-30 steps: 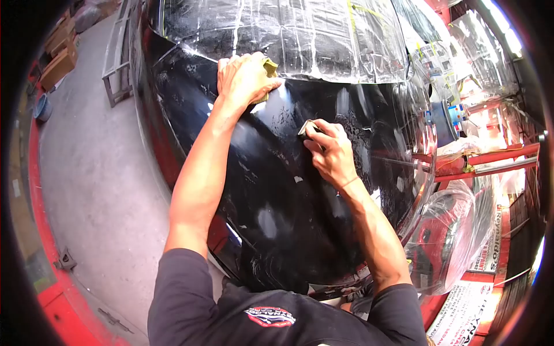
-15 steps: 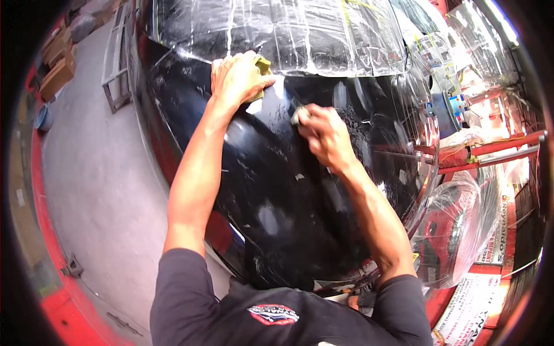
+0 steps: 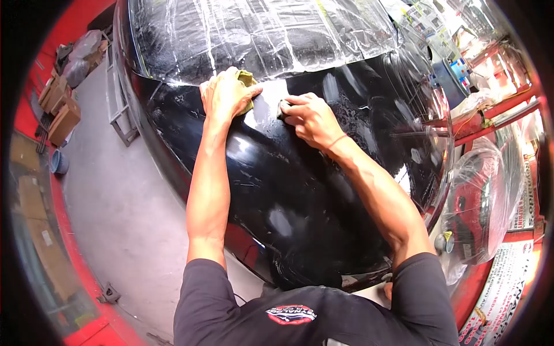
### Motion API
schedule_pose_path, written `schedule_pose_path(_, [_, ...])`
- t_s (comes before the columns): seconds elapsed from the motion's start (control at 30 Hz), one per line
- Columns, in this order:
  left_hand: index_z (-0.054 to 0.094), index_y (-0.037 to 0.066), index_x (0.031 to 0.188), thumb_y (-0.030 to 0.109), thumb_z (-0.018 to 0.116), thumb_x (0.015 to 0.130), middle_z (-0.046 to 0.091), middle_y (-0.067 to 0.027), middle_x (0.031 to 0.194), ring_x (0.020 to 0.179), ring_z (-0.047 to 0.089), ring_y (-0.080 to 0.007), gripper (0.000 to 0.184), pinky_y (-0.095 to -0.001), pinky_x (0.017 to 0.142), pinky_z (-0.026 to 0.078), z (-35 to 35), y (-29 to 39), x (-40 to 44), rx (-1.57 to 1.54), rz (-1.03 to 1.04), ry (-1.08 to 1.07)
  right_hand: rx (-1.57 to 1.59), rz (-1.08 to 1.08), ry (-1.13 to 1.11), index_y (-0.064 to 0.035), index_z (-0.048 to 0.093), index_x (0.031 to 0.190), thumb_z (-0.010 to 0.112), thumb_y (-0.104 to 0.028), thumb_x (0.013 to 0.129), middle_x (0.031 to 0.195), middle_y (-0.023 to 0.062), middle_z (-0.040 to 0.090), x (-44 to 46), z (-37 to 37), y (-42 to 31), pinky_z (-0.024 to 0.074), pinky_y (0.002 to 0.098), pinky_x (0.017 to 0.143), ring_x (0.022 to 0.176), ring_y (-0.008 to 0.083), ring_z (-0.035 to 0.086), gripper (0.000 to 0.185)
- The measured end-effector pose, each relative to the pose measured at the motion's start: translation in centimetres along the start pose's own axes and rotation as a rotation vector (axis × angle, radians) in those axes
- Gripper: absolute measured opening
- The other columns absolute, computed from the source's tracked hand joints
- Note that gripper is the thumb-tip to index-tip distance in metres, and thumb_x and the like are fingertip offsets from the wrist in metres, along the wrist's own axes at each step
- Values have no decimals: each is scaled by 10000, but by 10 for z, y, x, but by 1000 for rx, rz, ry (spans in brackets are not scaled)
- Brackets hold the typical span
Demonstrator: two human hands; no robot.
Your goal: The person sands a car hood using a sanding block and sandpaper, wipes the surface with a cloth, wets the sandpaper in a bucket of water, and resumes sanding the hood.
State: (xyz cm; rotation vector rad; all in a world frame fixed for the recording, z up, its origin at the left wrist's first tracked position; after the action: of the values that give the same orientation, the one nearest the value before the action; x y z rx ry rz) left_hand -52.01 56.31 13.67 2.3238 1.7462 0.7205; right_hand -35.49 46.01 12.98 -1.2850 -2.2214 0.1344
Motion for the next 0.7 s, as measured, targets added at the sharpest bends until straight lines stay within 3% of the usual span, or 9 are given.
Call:
schedule_pose_path(0.03, [707,58,1006,567,773,724,734,-174,1013,999,694,-332,585,-459,893,494,-2,-1,4,-13,5,6,-1,-10,19,-89,724,1094,710,-56,764,1216,143,676,2,-8,-3,499,447,905,1055,358,619,332])
schedule_pose_path(0.1, [706,51,1022,574,776,716,730,-191,1012,1008,690,-343,610,-466,902,491,2,-4,5,-44,15,-12,-115,47,-237,-84,712,1073,686,-32,736,1195,130,677,-20,-5,-9,491,435,899,1047,349,620,342])
schedule_pose_path(0.17, [698,55,963,573,795,696,738,-185,992,996,698,-352,591,-450,901,504,1,-5,6,-25,-16,11,-53,-14,63,-84,687,1041,625,-6,677,1143,110,676,-56,-11,-8,471,421,902,1026,327,622,377])
schedule_pose_path(0.33, [696,47,978,570,793,697,737,-191,999,1001,696,-359,601,-454,904,502,-1,-3,-1,-33,-14,-19,25,-106,-26,-56,709,1019,691,-42,695,1148,135,696,8,2,-3,489,451,893,1026,354,633,324])
schedule_pose_path(0.47, [705,54,986,572,792,696,737,-192,997,1001,699,-352,600,-447,899,508,0,-2,0,-33,4,10,-13,-53,73,-60,703,963,682,-5,668,1091,135,713,-45,-18,-11,526,439,886,925,361,662,301])
schedule_pose_path(0.57, [704,57,995,570,792,699,735,-194,1008,1016,695,-351,598,-448,911,503,-3,-2,9,-30,-1,27,-44,-64,-77,-70,723,1021,706,-3,677,1122,128,715,-12,-11,-9,524,433,892,947,363,664,350])
schedule_pose_path(0.6, [703,58,1002,566,793,701,733,-197,1019,1029,692,-353,597,-450,919,499,-1,-2,7,-53,1,2,45,-105,120,-48,714,1076,704,9,745,1170,142,695,-9,7,14,518,429,908,1066,354,631,336])
schedule_pose_path(0.63, [702,59,1009,563,794,704,731,-200,1030,1041,688,-355,596,-452,927,494,0,-3,4,-82,-7,-11,96,-8,30,-46,715,1068,691,29,750,1155,144,693,7,10,10,519,419,903,1051,355,629,327])
schedule_pose_path(0.7, [704,49,978,560,800,701,736,-198,987,998,700,-359,589,-455,906,505,-4,-4,-1,-47,9,43,-24,-81,18,-73,728,1103,709,14,759,1169,138,697,-7,0,-2,522,413,905,1038,355,637,355])
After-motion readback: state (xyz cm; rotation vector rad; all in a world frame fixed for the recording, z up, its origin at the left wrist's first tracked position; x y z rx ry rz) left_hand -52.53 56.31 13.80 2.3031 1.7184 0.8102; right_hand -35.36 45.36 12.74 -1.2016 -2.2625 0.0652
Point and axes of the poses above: each hand's wrist, its own x-axis towards the middle knuckle, its own z-axis out of the palm, y = z × x, the point moved 8 cm from there along x, towards the middle knuckle
